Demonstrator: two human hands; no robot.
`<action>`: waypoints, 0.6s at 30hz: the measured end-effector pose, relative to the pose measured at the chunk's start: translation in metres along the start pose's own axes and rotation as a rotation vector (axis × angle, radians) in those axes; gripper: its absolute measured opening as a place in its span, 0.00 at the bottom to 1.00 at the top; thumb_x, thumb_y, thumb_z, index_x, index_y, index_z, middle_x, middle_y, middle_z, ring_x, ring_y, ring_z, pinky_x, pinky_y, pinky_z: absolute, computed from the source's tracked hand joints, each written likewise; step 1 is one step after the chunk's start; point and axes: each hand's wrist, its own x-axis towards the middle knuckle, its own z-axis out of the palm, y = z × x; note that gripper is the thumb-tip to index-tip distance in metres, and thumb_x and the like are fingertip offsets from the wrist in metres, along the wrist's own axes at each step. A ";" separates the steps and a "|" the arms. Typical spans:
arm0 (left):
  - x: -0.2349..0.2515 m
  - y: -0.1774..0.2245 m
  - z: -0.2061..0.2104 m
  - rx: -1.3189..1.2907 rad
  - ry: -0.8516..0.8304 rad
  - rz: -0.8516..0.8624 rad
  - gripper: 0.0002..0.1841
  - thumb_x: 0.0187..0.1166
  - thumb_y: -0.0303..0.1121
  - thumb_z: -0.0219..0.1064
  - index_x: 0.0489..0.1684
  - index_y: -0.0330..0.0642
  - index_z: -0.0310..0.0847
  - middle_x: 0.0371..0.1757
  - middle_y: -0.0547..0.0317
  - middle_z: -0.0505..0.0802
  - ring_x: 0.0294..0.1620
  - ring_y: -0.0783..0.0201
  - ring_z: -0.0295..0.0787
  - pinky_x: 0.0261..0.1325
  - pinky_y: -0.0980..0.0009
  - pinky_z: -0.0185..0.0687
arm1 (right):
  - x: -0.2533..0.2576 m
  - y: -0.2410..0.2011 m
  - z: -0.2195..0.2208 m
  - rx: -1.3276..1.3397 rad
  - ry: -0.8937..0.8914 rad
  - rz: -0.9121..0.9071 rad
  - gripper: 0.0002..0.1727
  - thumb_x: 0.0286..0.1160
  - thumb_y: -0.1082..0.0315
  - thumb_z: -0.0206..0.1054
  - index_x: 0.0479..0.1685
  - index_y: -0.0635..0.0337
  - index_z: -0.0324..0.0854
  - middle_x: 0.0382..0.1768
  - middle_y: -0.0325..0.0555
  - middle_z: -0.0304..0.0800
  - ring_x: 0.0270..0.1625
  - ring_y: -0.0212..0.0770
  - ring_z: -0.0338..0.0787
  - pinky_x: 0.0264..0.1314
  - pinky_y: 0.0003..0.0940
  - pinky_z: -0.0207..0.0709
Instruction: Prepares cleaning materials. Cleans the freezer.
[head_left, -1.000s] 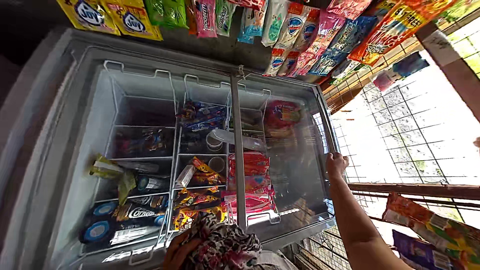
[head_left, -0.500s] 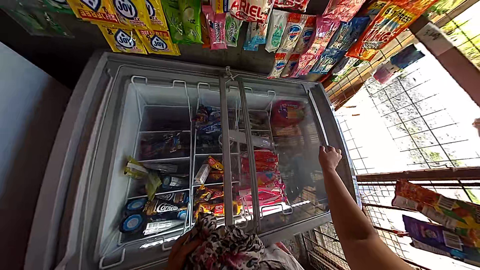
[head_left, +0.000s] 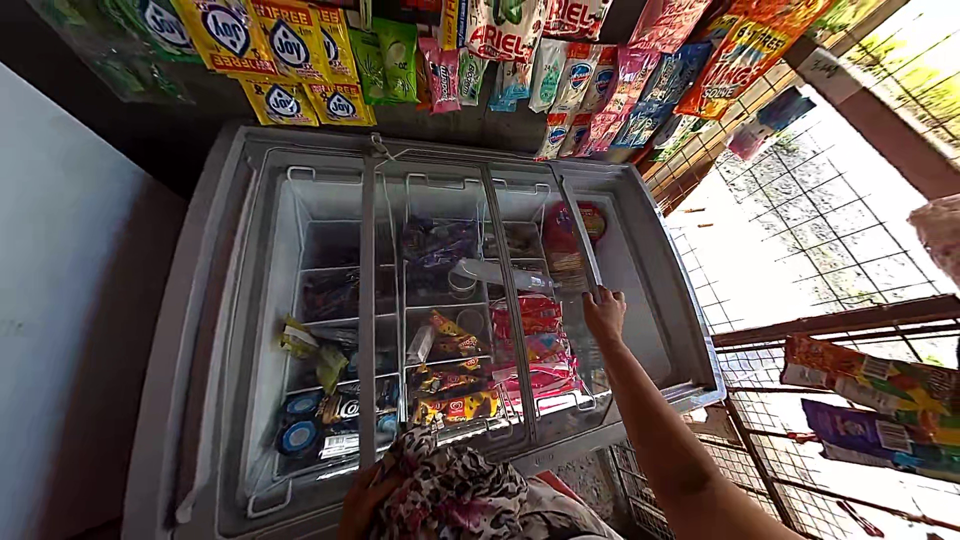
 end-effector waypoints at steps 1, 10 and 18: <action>-0.001 0.002 -0.002 -0.004 -0.001 -0.012 0.20 0.73 0.48 0.75 0.59 0.51 0.85 0.67 0.76 0.83 0.74 0.88 0.69 0.78 0.83 0.65 | -0.006 -0.005 0.003 0.011 -0.012 -0.006 0.30 0.84 0.56 0.64 0.77 0.69 0.75 0.77 0.76 0.69 0.80 0.69 0.70 0.84 0.56 0.63; -0.009 0.006 -0.015 0.056 -0.007 -0.014 0.20 0.73 0.40 0.75 0.53 0.34 0.83 0.62 0.60 0.84 0.69 0.85 0.73 0.74 0.84 0.69 | -0.048 -0.037 0.023 0.062 -0.080 -0.074 0.33 0.82 0.55 0.67 0.78 0.71 0.73 0.78 0.77 0.67 0.81 0.71 0.68 0.84 0.57 0.62; -0.006 0.004 -0.016 0.010 -0.056 -0.012 0.25 0.74 0.43 0.74 0.56 0.26 0.79 0.66 0.56 0.84 0.73 0.85 0.71 0.77 0.83 0.67 | -0.068 -0.054 0.037 0.114 -0.121 -0.066 0.33 0.79 0.56 0.69 0.78 0.69 0.73 0.77 0.76 0.68 0.81 0.70 0.69 0.83 0.59 0.64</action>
